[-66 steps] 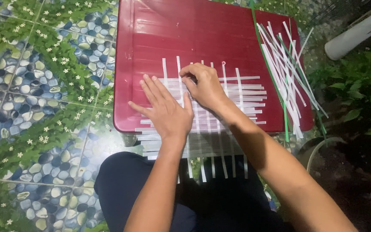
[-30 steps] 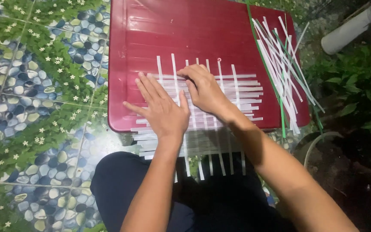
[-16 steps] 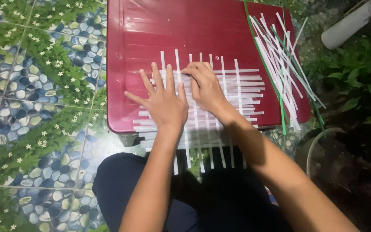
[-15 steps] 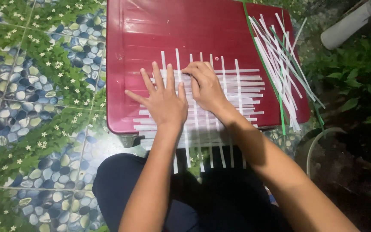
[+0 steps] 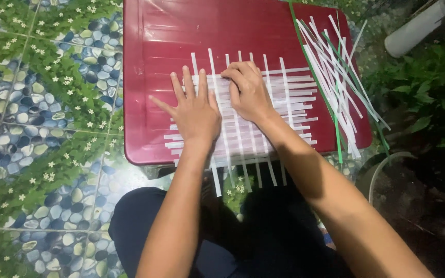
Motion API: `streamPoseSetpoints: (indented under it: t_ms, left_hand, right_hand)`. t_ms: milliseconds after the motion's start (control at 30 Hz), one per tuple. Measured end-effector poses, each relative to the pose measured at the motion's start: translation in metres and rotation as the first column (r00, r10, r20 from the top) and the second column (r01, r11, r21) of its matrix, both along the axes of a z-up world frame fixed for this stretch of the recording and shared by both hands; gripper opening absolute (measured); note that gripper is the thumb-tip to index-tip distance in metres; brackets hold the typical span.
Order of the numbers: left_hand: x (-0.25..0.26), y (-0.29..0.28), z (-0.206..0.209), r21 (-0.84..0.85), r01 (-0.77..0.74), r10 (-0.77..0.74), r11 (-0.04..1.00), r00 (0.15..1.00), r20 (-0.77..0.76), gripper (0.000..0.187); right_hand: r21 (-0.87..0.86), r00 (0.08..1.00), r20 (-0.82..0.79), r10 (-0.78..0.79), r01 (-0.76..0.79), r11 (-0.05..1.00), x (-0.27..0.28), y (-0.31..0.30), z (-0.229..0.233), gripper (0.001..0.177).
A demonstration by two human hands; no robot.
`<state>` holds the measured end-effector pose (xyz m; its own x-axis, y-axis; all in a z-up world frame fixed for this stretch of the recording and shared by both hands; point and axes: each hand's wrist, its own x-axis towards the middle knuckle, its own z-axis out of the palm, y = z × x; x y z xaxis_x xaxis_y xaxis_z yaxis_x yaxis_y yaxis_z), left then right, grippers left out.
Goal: Weaving horizontal plastic strips through vertical ones to create a woven mat or sheet.
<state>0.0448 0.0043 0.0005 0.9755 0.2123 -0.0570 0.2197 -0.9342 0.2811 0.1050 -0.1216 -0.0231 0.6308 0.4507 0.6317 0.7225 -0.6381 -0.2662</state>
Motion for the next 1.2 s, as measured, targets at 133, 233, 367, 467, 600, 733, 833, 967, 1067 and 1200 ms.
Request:
streamPoseSetpoints:
  t_ms: [133, 233, 367, 467, 600, 733, 833, 967, 1067, 1200]
  left_hand:
    - [-0.005, 0.001, 0.003, 0.026, 0.010, -0.011, 1.000, 0.998, 0.063, 0.050]
    - [-0.006, 0.000, 0.005, 0.018, 0.005, -0.006, 1.000, 0.998, 0.067, 0.051]
    - [-0.006, 0.001, 0.005, -0.014, -0.014, 0.015, 1.000, 0.995, 0.095, 0.050]
    - [-0.006, -0.001, 0.003, -0.019, -0.021, 0.023, 1.000, 0.994, 0.103, 0.051]
    - [-0.007, 0.000, 0.004, -0.038, -0.023, 0.029, 0.999, 0.988, 0.151, 0.052]
    - [-0.008, -0.001, 0.003, -0.054, -0.031, 0.039, 0.998, 0.986, 0.163, 0.051]
    - [-0.007, -0.002, 0.001, -0.049, -0.034, 0.043, 0.998, 0.980, 0.195, 0.052]
    - [-0.008, -0.001, 0.002, -0.046, -0.033, 0.041, 0.998, 0.980, 0.196, 0.052]
    - [-0.007, -0.003, 0.003, -0.029, -0.032, 0.037, 0.999, 0.981, 0.193, 0.052]
    - [-0.006, -0.002, -0.004, -0.040, -0.029, 0.038, 0.999, 0.972, 0.230, 0.051]
  right_hand:
    - [0.003, 1.000, -0.006, -0.022, 0.022, 1.000, 0.003, -0.001, -0.004, 0.020]
    - [0.014, 1.000, 0.008, -0.029, 0.029, 0.999, 0.001, -0.006, 0.001, 0.018]
    - [-0.039, 0.994, 0.008, -0.113, 0.113, 0.993, -0.003, -0.018, 0.000, 0.013]
    - [-0.067, 0.990, -0.026, -0.136, 0.134, 0.989, -0.007, -0.023, -0.002, 0.013]
    - [-0.034, 0.986, -0.049, -0.159, 0.157, 0.987, -0.012, -0.018, 0.002, 0.015]
    - [-0.042, 0.979, 0.000, -0.204, 0.203, 0.978, -0.015, -0.017, 0.003, 0.017]
    - [-0.059, 0.982, 0.009, -0.191, 0.191, 0.980, -0.014, -0.018, -0.001, 0.019]
    - [-0.041, 0.981, 0.032, -0.192, 0.193, 0.980, -0.013, -0.018, -0.005, 0.021]
    - [-0.032, 0.977, 0.047, -0.207, 0.209, 0.977, -0.015, -0.019, 0.002, 0.022]
    - [-0.047, 0.971, 0.061, -0.231, 0.234, 0.971, -0.014, -0.020, -0.004, 0.023]
